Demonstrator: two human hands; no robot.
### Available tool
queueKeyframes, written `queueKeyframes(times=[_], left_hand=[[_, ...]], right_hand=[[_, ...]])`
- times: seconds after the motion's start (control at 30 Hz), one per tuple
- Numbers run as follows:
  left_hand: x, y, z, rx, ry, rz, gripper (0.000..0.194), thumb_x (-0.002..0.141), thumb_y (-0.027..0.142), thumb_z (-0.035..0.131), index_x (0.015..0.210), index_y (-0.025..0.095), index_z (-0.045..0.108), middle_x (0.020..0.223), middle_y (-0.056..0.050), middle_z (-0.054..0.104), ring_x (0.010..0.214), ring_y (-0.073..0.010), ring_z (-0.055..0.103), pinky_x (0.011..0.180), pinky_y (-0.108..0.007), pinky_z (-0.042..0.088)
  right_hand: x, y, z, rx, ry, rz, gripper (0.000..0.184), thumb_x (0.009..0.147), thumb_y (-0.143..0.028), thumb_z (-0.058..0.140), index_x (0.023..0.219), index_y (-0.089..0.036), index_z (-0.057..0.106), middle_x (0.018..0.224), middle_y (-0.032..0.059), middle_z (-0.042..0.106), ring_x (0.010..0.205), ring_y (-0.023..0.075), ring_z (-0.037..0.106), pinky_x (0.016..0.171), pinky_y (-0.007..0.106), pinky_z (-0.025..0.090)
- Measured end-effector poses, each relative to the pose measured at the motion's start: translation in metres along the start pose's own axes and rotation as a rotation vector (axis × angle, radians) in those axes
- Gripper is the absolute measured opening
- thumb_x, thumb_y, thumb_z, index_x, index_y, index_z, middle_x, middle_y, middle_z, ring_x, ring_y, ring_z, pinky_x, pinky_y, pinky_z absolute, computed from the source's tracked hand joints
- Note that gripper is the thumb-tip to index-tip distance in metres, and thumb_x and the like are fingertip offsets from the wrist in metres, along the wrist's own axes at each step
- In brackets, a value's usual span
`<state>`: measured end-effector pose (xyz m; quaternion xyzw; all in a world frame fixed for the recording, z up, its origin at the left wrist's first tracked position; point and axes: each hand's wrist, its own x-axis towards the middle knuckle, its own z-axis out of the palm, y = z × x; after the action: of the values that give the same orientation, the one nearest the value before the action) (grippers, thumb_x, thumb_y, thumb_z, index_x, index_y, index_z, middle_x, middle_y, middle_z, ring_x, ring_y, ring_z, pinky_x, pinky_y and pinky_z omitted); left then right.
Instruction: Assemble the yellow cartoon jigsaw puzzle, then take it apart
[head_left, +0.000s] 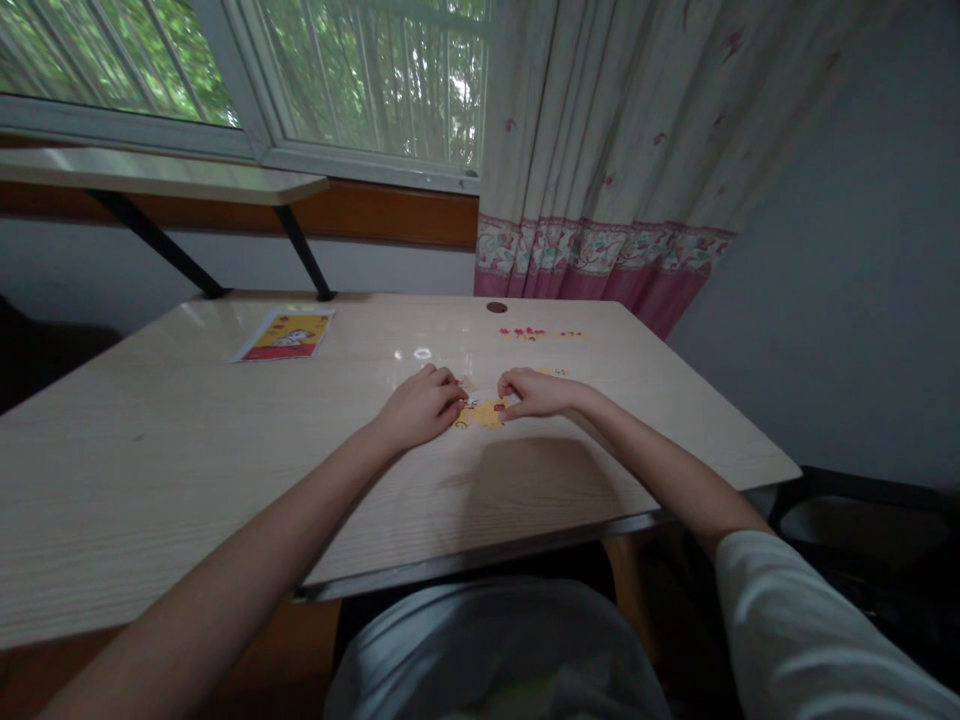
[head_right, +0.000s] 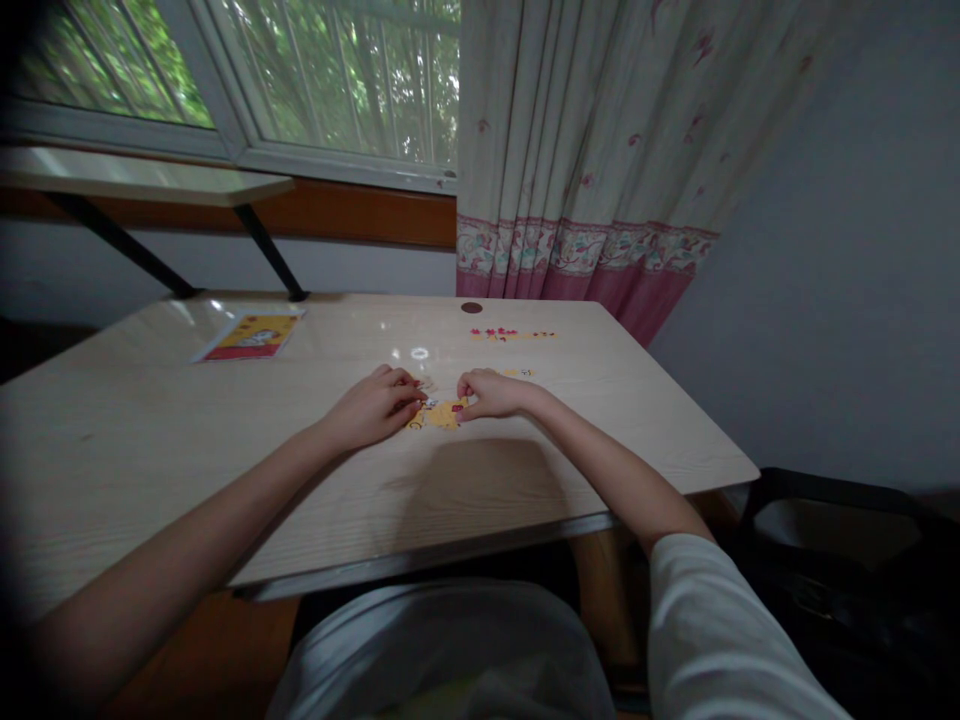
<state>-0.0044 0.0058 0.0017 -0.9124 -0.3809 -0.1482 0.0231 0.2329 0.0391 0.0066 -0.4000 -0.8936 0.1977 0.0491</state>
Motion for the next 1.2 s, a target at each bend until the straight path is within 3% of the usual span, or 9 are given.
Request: queueKeyframes(times=[0.27, 0.4, 0.57, 0.93, 1.2], left_hand=[[0.000, -0.001, 0.000, 0.000, 0.017, -0.023, 0.028, 0.086, 0.025, 0.046, 0.099, 0.017, 0.069, 0.093, -0.010, 0.059, 0.090, -0.0232, 0.050, 0.082, -0.037, 0.043], [0.000, 0.000, 0.003, -0.072, 0.050, -0.015, 0.028, 0.087, 0.030, 0.046, 0.096, 0.017, 0.070, 0.092, -0.010, 0.060, 0.090, -0.0229, 0.051, 0.083, -0.038, 0.042], [0.002, 0.005, 0.003, -0.199, 0.086, -0.002, 0.026, 0.085, 0.033, 0.052, 0.096, 0.017, 0.070, 0.091, -0.009, 0.063, 0.089, -0.0216, 0.053, 0.084, -0.037, 0.040], [0.006, 0.009, 0.000, -0.360, 0.062, -0.070, 0.031, 0.087, 0.030, 0.044, 0.075, 0.016, 0.068, 0.069, -0.004, 0.065, 0.072, -0.0179, 0.054, 0.075, -0.033, 0.039], [0.005, 0.014, -0.001, -0.411, 0.104, -0.174, 0.024, 0.082, 0.033, 0.053, 0.078, 0.018, 0.071, 0.074, -0.004, 0.068, 0.075, -0.0185, 0.056, 0.071, -0.030, 0.041]], right_hand=[[-0.005, -0.004, -0.005, 0.138, -0.032, 0.049, 0.036, 0.067, -0.028, 0.073, 0.095, -0.013, 0.056, 0.078, -0.0005, 0.055, 0.065, 0.0101, 0.045, 0.058, 0.020, 0.033], [-0.004, -0.005, -0.004, 0.245, -0.032, 0.010, 0.034, 0.068, -0.020, 0.071, 0.099, -0.012, 0.059, 0.073, -0.0023, 0.053, 0.062, 0.0082, 0.044, 0.057, 0.019, 0.033], [-0.004, -0.010, -0.005, 0.270, -0.005, -0.035, 0.024, 0.074, -0.023, 0.064, 0.095, -0.011, 0.066, 0.065, -0.0024, 0.053, 0.058, 0.0073, 0.043, 0.054, 0.019, 0.031], [0.003, -0.014, 0.012, 0.450, 0.163, -0.038, 0.024, 0.074, -0.031, 0.063, 0.086, -0.010, 0.066, 0.067, 0.0006, 0.060, 0.060, 0.0082, 0.049, 0.056, 0.019, 0.036], [0.005, -0.027, 0.016, 0.764, 0.259, -0.005, 0.027, 0.066, -0.031, 0.071, 0.084, -0.012, 0.064, 0.066, -0.0004, 0.062, 0.058, 0.0080, 0.054, 0.055, 0.020, 0.041]])
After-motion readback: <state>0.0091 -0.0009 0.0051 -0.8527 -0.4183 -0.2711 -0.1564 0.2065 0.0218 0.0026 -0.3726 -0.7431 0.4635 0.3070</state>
